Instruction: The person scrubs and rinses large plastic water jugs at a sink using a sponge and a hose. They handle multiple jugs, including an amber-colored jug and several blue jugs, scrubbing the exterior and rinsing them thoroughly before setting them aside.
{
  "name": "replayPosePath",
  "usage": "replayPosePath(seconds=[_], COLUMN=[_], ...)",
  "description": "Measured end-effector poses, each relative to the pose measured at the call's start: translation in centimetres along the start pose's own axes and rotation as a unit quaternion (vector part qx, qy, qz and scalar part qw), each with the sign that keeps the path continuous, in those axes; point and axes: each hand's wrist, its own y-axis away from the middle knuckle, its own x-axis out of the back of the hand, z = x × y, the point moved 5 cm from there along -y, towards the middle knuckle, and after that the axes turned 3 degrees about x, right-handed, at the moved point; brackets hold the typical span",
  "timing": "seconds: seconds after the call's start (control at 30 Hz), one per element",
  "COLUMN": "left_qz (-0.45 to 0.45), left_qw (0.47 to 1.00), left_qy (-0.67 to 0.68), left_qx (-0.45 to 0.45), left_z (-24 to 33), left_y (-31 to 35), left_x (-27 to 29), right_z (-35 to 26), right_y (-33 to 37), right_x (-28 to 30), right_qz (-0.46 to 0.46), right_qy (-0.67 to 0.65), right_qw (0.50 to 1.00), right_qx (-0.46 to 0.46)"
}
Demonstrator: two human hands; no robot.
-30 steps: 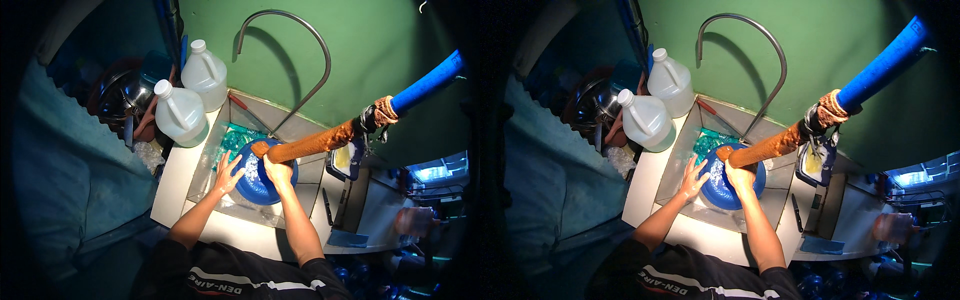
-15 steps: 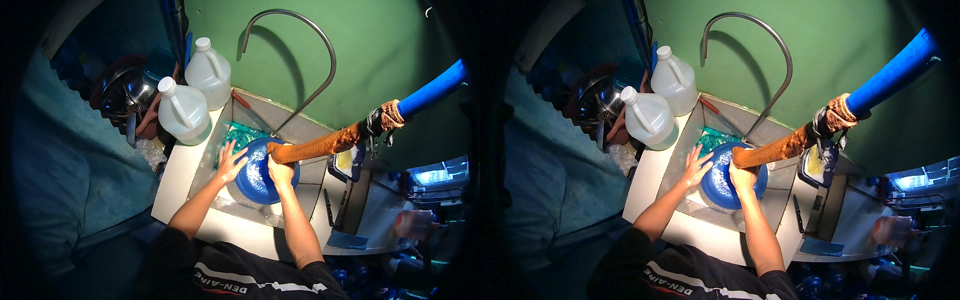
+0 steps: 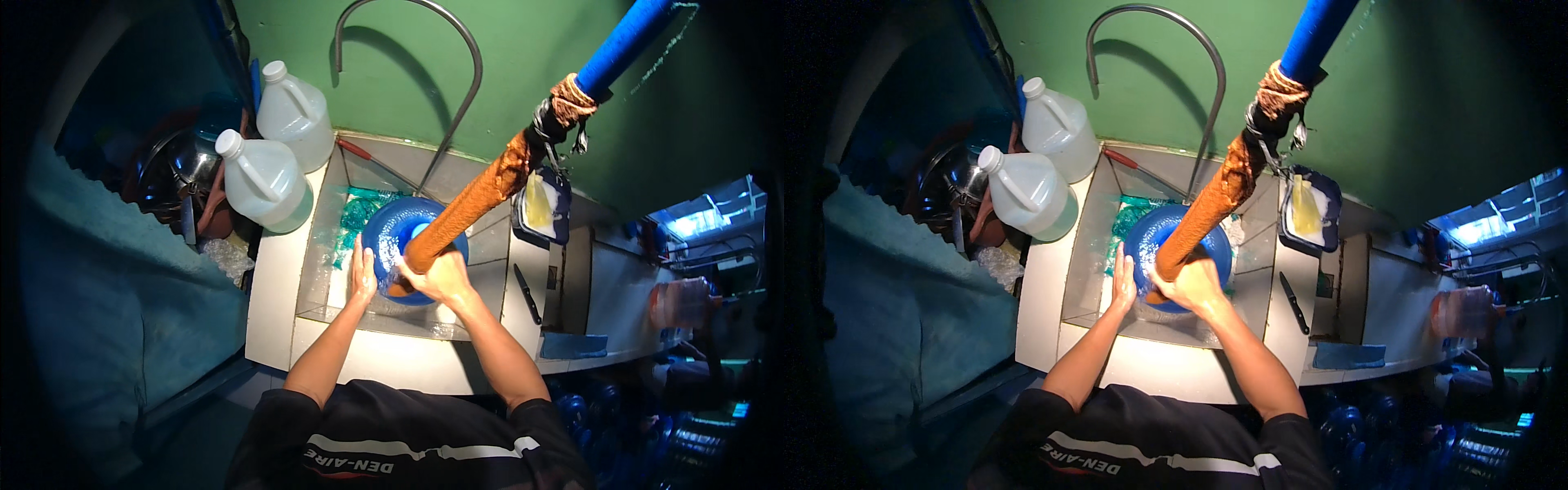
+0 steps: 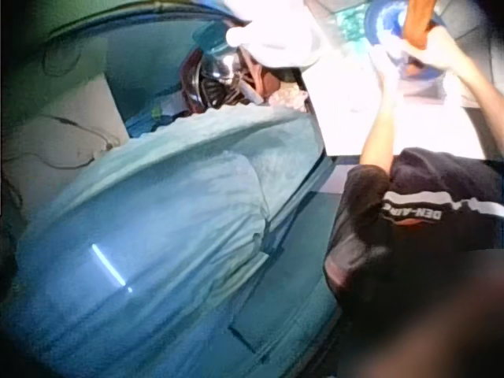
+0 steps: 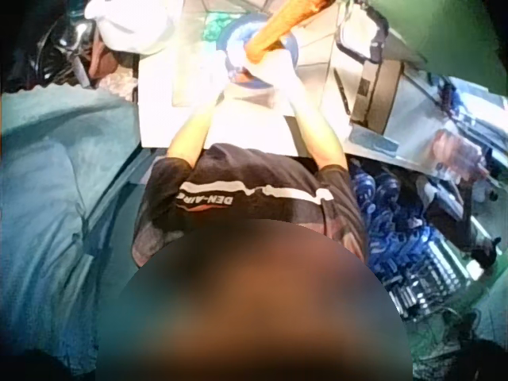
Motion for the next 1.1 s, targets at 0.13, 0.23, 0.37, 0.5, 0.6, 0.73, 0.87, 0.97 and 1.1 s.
replayPosePath(seconds=[0.13, 0.23, 0.37, 0.5, 0.6, 0.73, 0.87, 0.97, 1.1], left_qz=[-0.030, -0.057, -0.104, -0.073, -0.086, -0.151, -0.159, -0.125, -0.118], left_qw=[0.999, 0.967, 0.905, 0.901, 0.895, 0.883, 0.883, 0.882, 0.931], left_qy=[-0.015, -0.210, -0.377, -0.396, -0.394, -0.363, -0.336, -0.366, -0.264], left_qx=[-0.014, -0.134, -0.164, -0.162, -0.192, -0.258, -0.286, -0.270, -0.223], left_z=[1.6, 5.5, 9.2, 10.7, 10.9, 11.2, 11.0, 10.3, 10.1], left_y=[0.3, 0.2, -1.1, -1.2, -0.9, -2.1, -3.1, -2.7, -1.9], left_x=[0.7, 0.2, -3.6, -5.4, -4.8, -3.6, -4.6, -5.8, -6.0], right_z=[6.5, 9.5, 9.4, 8.3, 7.1, 6.0, 6.6, 9.2, 12.8], right_y=[0.3, -3.3, -6.0, -5.5, -5.3, -5.7, -5.2, -4.6, -4.2], right_x=[1.7, 0.6, -3.9, -5.7, -4.5, -4.3, -5.5, -8.1, -12.1], right_qz=[-0.089, -0.110, -0.169, -0.206, -0.125, -0.108, -0.046, -0.104, -0.325], right_qy=[-0.013, -0.098, -0.274, 0.071, -0.056, -0.077, -0.052, 0.002, -0.069], right_qw=[0.947, 0.947, 0.939, 0.974, 0.987, 0.991, 0.996, 0.987, 0.934], right_qx=[-0.308, -0.284, -0.117, 0.063, 0.086, 0.034, -0.052, -0.120, -0.133])
